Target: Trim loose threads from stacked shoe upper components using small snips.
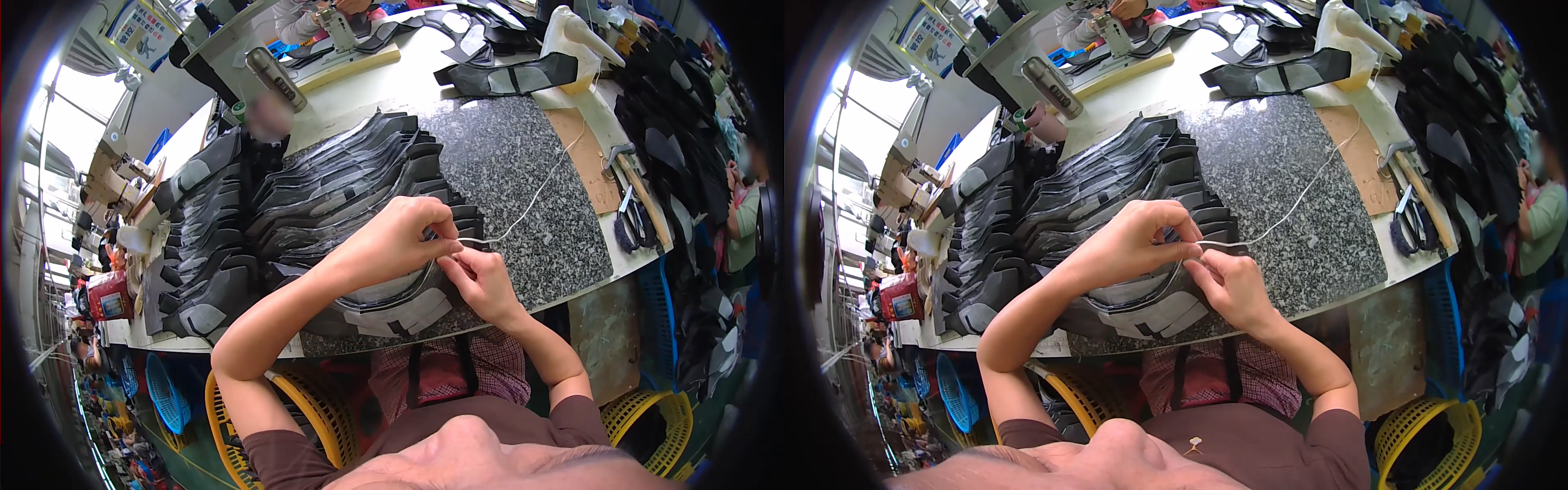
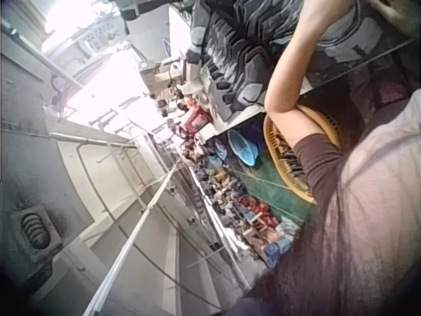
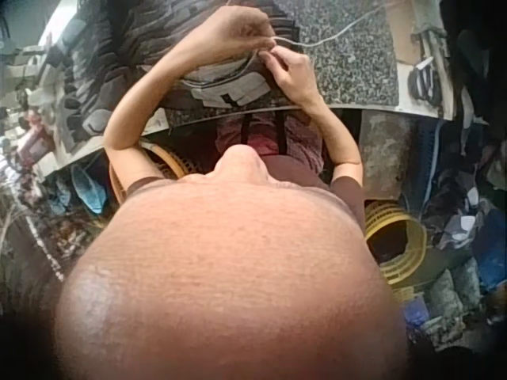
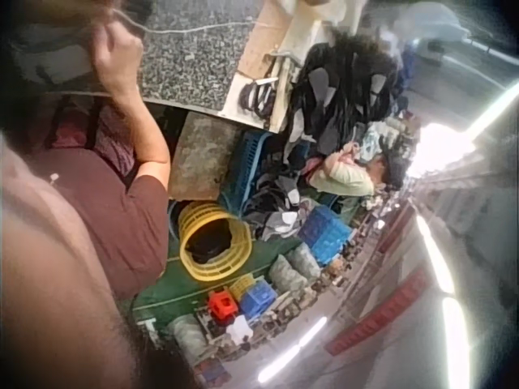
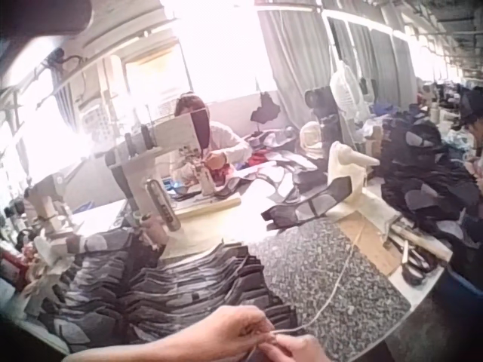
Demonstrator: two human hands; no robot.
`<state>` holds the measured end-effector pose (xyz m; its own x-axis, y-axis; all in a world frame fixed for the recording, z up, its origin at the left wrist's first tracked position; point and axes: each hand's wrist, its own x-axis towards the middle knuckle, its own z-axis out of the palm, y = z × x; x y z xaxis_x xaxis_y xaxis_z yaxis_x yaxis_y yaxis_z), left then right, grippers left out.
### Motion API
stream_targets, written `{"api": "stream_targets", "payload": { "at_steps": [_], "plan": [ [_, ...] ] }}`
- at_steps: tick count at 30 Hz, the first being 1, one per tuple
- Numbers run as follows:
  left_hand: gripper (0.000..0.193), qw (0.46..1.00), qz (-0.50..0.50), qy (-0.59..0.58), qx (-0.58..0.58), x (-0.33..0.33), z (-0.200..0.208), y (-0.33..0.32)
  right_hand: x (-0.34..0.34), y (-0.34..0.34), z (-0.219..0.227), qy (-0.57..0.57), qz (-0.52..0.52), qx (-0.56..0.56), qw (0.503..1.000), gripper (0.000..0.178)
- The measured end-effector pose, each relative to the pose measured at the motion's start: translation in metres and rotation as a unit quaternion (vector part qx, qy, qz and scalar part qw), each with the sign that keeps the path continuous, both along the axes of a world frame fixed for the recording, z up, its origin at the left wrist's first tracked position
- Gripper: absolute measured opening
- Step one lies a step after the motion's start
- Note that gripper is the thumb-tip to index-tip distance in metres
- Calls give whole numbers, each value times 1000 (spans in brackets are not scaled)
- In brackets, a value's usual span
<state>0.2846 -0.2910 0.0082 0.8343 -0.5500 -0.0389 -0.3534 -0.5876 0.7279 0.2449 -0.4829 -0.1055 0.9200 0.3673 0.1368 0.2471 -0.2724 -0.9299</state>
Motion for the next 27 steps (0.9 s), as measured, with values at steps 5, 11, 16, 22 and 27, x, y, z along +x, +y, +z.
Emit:
{"api": "stream_targets", "payload": {
  "at_steps": [5,11,16,22,27],
  "plan": [
    [15,976,95,167,-98,-45,19,15,-22,-30,8,-229,-40,87,969,26],
    [7,994,69,10,-87,-109,-3,44,-1,-19,19,-233,64,79,967,35],
    [5,979,-55,159,-119,-141,5,88,-40,-6,20,-9,369,88,925,35],
    [7,948,301,-75,-69,-140,-5,111,-32,17,26,8,61,127,990,8],
    [14,928,265,-260,33,-127,-25,118,-17,23,25,-28,-12,87,996,12]
  ]
}}
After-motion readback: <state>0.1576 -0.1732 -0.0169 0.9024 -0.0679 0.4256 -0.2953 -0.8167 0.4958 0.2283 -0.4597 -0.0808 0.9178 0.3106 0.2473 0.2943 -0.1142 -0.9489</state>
